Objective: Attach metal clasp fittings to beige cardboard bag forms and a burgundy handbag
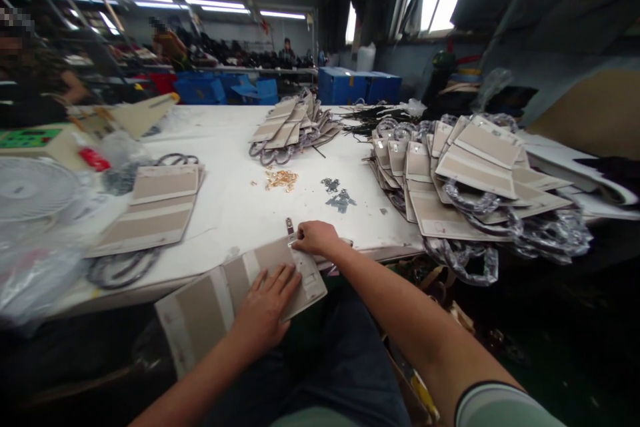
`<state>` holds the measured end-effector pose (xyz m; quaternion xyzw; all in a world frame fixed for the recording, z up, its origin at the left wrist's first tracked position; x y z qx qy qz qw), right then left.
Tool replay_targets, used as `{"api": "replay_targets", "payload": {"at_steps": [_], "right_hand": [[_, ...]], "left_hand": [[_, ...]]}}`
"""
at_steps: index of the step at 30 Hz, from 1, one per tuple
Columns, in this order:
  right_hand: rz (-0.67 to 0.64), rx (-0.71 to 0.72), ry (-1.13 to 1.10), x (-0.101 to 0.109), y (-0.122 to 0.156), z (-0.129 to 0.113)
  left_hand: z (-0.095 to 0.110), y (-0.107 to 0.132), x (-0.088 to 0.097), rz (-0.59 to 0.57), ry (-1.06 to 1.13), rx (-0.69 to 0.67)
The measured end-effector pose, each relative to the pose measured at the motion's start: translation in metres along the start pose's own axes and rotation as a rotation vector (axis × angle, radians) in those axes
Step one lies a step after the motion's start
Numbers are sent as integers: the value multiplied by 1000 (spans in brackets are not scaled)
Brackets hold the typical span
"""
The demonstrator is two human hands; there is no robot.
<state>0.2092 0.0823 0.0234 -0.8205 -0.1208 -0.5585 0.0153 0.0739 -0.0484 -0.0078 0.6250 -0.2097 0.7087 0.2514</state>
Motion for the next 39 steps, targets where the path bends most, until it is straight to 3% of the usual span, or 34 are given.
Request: {"api": "replay_targets", "payload": {"at_steps": [18,22,27,30,35,39], "right_hand": [[24,-11,-53,7,-6,-5],[93,-34,-99,30,-36,0],[174,-156,-104,45,-110,19],[185,-230,-90,41,-153,32],[185,-340,-22,43,-207,64],[144,-412,70,65,-226,113]], "left_hand": [[-10,-12,3,-44,48,1],[-17,-13,-12,-31,83,-29],[-31,-17,-47,-4,61,-144],[-33,-19,-57,175,-91,-245],[-29,-9,-27,822,-148,-222],[-26,-9,-17,1004,-18,-176]]}}
Point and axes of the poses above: each hand's wrist, its own y-axis away from the middle knuckle, its own x-axis out of the back of the hand, z = x × y, the point moved 9 cm from there along -y, towards the middle knuckle, and after that the axes turned 5 degrees about x, right-handed, at the moved point
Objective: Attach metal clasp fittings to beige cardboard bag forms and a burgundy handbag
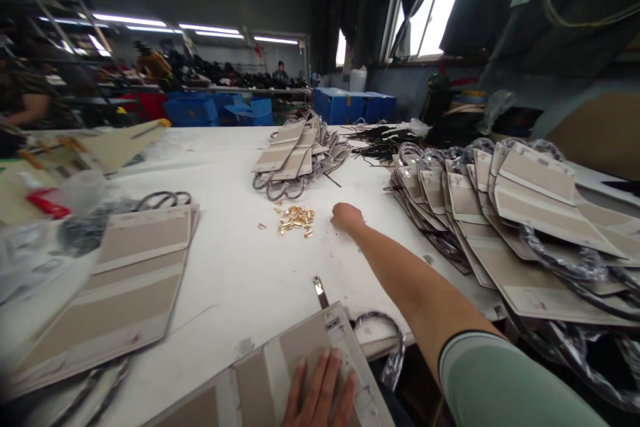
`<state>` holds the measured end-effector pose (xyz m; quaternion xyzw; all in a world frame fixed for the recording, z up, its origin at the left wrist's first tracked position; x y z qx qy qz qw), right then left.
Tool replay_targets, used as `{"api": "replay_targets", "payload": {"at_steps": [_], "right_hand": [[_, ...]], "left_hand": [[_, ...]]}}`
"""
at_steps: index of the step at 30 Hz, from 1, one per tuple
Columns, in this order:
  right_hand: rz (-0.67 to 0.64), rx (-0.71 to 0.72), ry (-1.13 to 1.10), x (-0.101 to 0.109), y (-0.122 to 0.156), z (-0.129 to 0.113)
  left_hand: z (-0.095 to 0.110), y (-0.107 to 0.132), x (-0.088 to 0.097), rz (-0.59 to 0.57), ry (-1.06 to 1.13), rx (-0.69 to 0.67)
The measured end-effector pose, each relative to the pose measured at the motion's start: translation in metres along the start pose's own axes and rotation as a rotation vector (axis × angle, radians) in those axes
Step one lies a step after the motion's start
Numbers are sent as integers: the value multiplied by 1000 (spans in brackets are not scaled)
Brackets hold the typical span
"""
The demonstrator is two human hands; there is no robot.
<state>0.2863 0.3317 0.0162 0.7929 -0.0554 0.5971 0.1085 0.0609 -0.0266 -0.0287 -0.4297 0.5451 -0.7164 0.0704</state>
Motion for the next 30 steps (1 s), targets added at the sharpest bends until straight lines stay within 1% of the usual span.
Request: {"api": "replay_targets", "payload": {"at_steps": [3,5,7,9,11,13,16,18,20,21,22,24,25,27,28,30], "right_hand": [[-42,2,51,10,-17,33],[-66,1,60,11,-20,50],[-66,-14,53,8,-18,61],[-37,-30,33,5,-13,66],[9,-40,8,4,-6,65],[66,-41,-9,8,1,60],[163,-33,-29,25,14,53],[205,-15,-54,39,24,49],[218,21,-93,51,38,44],[216,46,-117,56,48,41],[208,73,-143,59,61,38],[180,122,-190,61,95,30],[155,150,-223,59,117,25],[69,201,-340,46,169,16],[7,217,-437,36,197,11],[-118,199,-594,11,249,7]], "left_hand": [[-4,-1,0,121,45,120],[-6,0,-2,170,67,179],[-6,2,-3,179,80,196],[-6,3,-4,157,73,175],[-5,6,-5,82,38,114],[-3,11,-9,-53,-18,29],[-4,14,-10,-246,-74,-51],[-3,11,-7,-391,-37,-82],[1,5,-4,-588,72,-65],[0,3,-3,-694,132,-6],[-1,-1,-2,-772,177,64],[-1,-7,3,-868,247,160],[0,-10,4,-894,272,186],[3,-14,6,-927,311,201],[4,-15,7,-930,318,204],[5,-17,8,-919,312,206]]}}
Point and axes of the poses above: each hand's wrist, its own y-axis away from the middle knuckle, its own x-axis out of the back of the hand, z = x × y, the point moved 9 cm from there along -y, towards the middle knuckle, and after that the axes turned 5 degrees about x, right-handed, at the moved point
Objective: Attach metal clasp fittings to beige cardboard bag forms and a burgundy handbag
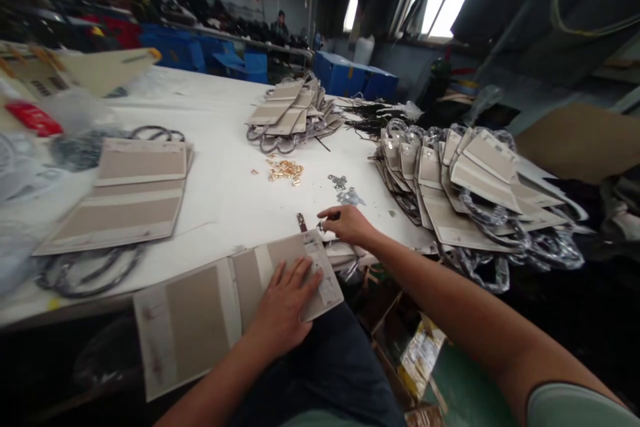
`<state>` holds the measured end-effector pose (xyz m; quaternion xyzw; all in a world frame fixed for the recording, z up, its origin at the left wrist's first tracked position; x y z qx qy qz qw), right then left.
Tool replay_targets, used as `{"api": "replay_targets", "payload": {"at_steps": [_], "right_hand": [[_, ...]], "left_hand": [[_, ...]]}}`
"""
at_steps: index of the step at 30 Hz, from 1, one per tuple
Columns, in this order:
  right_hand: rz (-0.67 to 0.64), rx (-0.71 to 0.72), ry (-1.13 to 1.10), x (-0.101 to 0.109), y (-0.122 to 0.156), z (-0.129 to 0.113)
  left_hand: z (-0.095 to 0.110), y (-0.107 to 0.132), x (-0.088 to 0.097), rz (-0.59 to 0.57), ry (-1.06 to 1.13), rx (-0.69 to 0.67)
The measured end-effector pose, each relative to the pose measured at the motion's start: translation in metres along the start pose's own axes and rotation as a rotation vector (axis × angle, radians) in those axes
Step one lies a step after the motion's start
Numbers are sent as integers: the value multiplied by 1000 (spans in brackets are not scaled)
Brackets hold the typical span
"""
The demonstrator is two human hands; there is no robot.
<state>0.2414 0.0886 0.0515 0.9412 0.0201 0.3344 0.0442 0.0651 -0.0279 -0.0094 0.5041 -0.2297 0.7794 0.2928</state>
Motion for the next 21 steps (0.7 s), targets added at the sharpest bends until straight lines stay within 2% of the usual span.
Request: {"api": "replay_targets", "payload": {"at_steps": [2,5,9,12,17,21], "right_hand": [[-51,-78,-111,-27,38,10],[-46,-172,-202,-51,65,28],[14,-110,-92,-51,64,31],[1,-58,2,-49,58,27],[-46,-111,-48,-53,55,34],[-53,-94,-4,-54,52,37]], "left_hand": [[1,0,2,23,-21,5],[5,0,2,32,-51,-9],[8,0,2,36,-71,-19],[9,1,4,39,-89,-15],[10,2,6,49,-106,-15],[10,1,3,36,-99,-22]]}}
Point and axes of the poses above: each hand's wrist, its own y-axis away from the middle knuckle, its own x-axis out of the back of the hand, z = x × y, the point moved 9 cm from there along -y, towards the middle knuckle, and after that the axes turned 5 degrees about x, right-handed, at the moved point
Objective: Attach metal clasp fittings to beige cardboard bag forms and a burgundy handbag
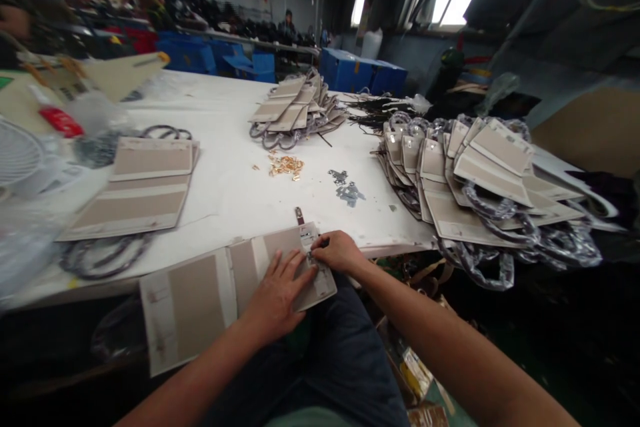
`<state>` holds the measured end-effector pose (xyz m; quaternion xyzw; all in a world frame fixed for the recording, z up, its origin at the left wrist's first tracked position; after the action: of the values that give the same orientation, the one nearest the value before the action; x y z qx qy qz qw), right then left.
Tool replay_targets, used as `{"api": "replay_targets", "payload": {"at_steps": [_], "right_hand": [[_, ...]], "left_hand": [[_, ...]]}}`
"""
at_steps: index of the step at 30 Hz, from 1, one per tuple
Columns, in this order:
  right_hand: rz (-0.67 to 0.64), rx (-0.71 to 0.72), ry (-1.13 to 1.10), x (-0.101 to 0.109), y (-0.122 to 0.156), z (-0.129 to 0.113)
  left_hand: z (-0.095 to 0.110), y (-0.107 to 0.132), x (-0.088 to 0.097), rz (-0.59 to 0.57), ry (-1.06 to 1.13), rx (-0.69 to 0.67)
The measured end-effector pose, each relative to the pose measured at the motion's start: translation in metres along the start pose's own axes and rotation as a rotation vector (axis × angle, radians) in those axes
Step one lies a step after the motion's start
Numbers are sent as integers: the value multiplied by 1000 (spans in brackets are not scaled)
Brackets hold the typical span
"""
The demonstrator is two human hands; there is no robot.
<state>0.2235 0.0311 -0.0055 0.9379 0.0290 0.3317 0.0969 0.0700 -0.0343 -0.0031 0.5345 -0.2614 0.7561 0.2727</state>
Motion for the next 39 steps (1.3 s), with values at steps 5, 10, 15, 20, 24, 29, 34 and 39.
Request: {"api": "replay_targets", "payload": {"at_steps": [5,10,15,20,24,29,34,39], "right_hand": [[-10,49,126,0,-3,-6],[1,97,217,-1,-5,-12],[-26,107,242,-3,-6,-13],[14,90,1,16,-1,-20],[290,217,-545,56,5,-40],[476,296,-1132,62,-7,-37],[515,158,-1333,44,-26,-5],[519,131,-1388,41,-34,10]], "left_hand": [[0,-2,-3,-18,-5,3],[1,-3,-2,-26,-21,12],[2,-3,0,-52,-38,10],[3,-6,3,-87,-55,8],[5,-8,3,-116,-75,9],[6,-10,2,-131,-88,12],[4,-12,-1,-130,-76,14],[2,-13,-4,-144,-60,14]]}}
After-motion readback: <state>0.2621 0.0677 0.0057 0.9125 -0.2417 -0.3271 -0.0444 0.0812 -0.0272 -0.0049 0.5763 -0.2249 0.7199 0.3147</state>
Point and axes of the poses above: each hand's wrist, its own y-axis away from the middle knuckle, its own x-axis out of the back of the hand, z = x × y, the point moved 9 cm from there along -y, towards the middle knuckle, and after that the axes turned 5 degrees about x, right-handed, at the moved point
